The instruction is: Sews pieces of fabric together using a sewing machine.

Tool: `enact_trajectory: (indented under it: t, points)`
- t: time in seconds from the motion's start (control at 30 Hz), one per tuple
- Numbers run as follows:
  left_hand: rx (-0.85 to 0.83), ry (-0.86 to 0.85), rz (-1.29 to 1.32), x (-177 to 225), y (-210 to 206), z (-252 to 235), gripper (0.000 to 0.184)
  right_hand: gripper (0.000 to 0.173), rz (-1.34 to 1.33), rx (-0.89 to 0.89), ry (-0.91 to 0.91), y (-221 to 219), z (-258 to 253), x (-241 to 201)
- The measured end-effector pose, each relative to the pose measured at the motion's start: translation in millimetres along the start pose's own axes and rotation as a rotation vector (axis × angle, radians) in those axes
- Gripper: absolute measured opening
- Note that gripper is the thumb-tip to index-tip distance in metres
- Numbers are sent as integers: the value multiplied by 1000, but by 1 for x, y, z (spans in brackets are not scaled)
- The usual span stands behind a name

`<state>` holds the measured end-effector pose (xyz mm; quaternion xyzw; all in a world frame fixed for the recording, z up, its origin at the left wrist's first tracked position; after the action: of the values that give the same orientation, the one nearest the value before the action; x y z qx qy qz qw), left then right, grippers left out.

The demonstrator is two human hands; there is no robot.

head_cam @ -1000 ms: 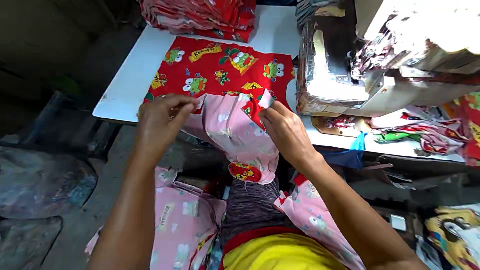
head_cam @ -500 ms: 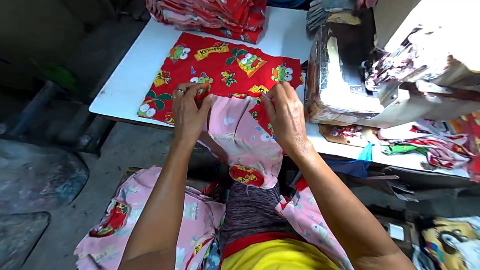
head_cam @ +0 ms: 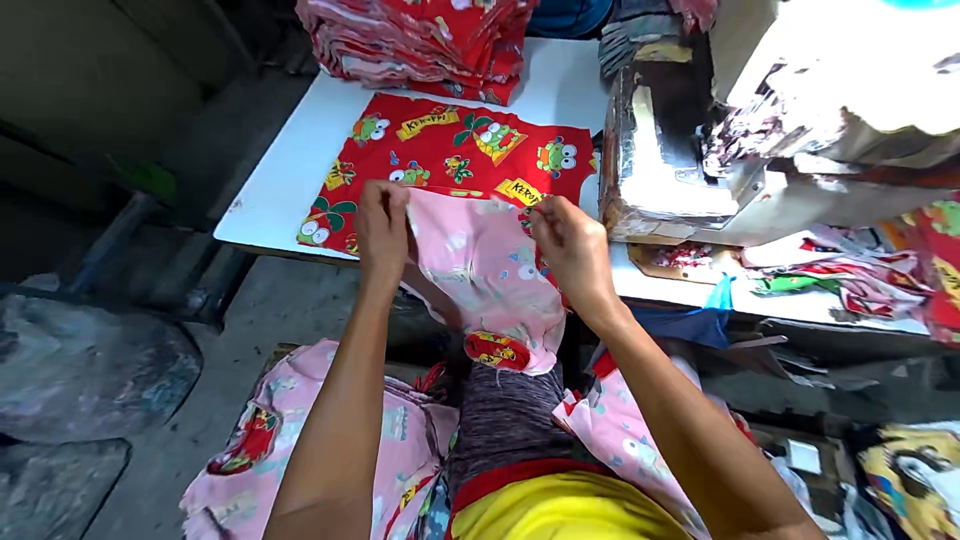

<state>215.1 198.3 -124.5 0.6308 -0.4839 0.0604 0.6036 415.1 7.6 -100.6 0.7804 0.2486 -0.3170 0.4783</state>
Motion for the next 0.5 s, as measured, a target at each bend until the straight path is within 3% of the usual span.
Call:
enact_trajectory:
  t: [0.1, 0.17, 0.27, 0.37, 0.5]
  points:
    - [183, -116, 101, 28, 28, 31, 40, 20, -471, 54, -72, 47, 38, 3]
    - [257, -252, 80, 64, 52, 65, 30, 19, -615, 58, -50, 83, 61, -3]
    - [380, -414, 36, 111, 85, 93, 23, 20, -485, 171, 26, 134, 97, -20]
    - [446, -474, 31, 144, 82, 85, 25, 25, -250, 309, 55, 166, 111, -24]
    - [212, -534, -137, 189, 27, 13, 27, 15, -150, 422, -75, 177, 93, 22]
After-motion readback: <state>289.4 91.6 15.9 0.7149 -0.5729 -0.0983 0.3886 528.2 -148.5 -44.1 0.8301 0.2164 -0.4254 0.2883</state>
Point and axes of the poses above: each hand's wrist, its own z-axis away from the middle knuckle, its own y-axis out of the back of the hand, x = y × z, the point moved 7 cm from there along -z, towards the middle knuckle, and after that the axes turned 10 degrees about -x, right-handed, at the moved point
